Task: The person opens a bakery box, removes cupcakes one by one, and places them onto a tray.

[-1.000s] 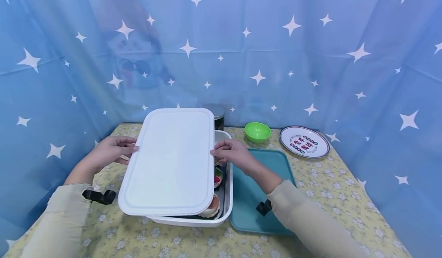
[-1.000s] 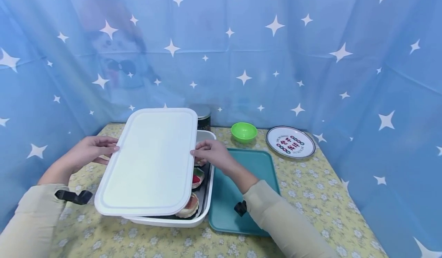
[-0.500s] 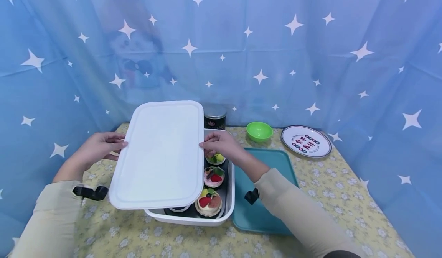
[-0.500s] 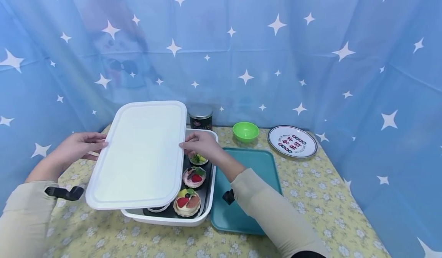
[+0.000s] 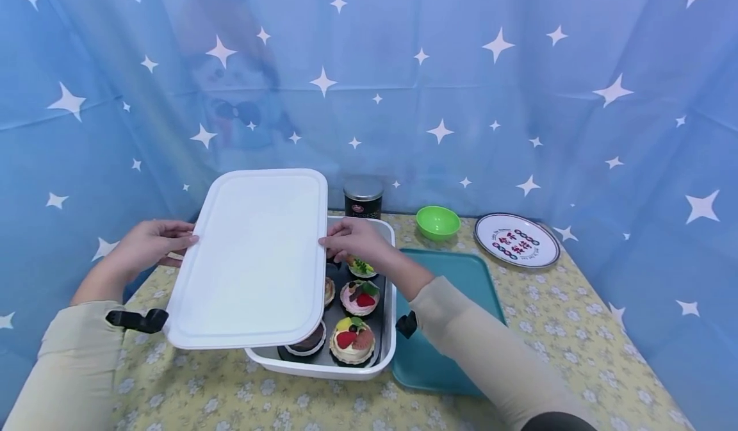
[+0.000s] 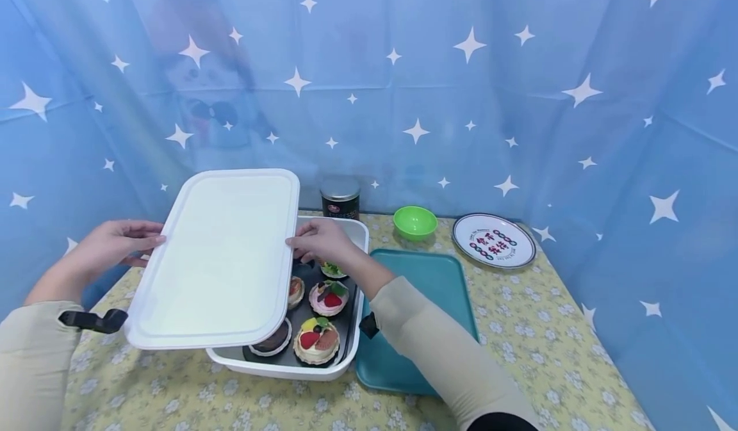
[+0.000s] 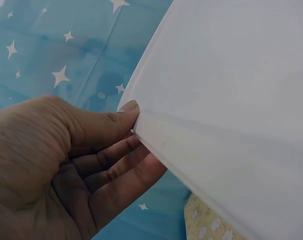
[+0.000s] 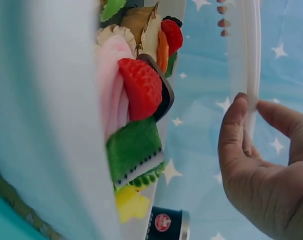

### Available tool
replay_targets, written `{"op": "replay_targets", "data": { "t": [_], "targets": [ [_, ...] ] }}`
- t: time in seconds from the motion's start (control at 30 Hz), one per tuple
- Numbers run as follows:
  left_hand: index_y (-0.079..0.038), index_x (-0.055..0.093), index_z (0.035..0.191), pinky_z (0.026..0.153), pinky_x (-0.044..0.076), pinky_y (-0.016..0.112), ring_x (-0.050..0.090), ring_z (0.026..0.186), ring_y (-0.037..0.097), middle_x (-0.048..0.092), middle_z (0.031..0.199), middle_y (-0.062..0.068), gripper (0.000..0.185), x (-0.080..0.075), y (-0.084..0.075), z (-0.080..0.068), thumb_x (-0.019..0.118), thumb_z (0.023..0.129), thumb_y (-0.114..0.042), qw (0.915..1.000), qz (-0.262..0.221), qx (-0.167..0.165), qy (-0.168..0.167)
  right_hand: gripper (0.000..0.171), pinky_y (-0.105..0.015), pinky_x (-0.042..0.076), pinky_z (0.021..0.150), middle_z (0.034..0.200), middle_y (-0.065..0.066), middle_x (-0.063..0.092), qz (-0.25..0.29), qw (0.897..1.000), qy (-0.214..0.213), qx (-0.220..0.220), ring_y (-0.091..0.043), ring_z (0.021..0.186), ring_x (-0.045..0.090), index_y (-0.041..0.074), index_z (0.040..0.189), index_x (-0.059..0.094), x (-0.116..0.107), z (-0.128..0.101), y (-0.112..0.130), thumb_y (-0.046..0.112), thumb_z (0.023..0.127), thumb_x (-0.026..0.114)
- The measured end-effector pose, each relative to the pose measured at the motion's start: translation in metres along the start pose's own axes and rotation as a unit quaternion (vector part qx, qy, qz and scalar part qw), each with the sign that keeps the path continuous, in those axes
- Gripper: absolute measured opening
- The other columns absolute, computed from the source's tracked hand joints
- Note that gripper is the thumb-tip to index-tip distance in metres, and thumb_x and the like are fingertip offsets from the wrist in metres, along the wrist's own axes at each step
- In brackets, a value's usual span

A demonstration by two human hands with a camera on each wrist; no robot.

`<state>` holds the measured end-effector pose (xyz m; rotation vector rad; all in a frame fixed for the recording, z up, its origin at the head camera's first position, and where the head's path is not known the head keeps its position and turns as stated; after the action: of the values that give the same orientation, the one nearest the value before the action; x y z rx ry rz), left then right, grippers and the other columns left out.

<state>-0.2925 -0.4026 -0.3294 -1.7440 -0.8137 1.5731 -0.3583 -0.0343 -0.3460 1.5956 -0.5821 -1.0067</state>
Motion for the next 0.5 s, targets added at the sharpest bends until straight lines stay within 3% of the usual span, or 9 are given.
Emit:
{"op": "replay_targets", "data": {
  "t": [0.23, 0.5],
  "targets": [
    [0.010, 0.038, 0.149, 0.080, 0.059, 0.037, 0.067, 0.104, 0.016, 0.053, 0.137, 0.030, 0.065, -0.004, 0.014, -0.002, 0.055, 0.105, -0.035, 0.9999, 0.008, -0.012, -0.001, 0.025, -0.037, 0.058, 0.071, 0.095, -0.011, 0.074, 0.006, 1.000, 0.016, -0.008, -0.041, 0.099, 0.068, 0.005, 0.108, 0.065, 0.009, 0.008, 0.008, 0.025, 0.095, 0.073],
    [0.009, 0.039, 0.148, 0.082, 0.059, 0.041, 0.059, 0.118, 0.040, 0.051, 0.138, 0.031, 0.067, -0.013, 0.026, -0.006, 0.053, 0.105, -0.040, 0.9990, 0.031, -0.023, -0.021, 0.022, -0.037, 0.060, 0.074, 0.093, -0.012, 0.073, 0.022, 0.999, 0.031, -0.016, -0.035, 0.091, 0.071, 0.002, 0.106, 0.066, 0.025, 0.021, 0.012, 0.019, 0.094, 0.073]
  ]
}}
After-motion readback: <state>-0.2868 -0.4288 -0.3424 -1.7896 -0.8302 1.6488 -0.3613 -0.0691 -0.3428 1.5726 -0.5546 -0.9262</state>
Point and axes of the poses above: each hand's wrist, its own z-axis towards the middle knuckle, its own x-axis out of the palm, y = z × x, the point moved 6 cm from there along z, towards the middle knuckle
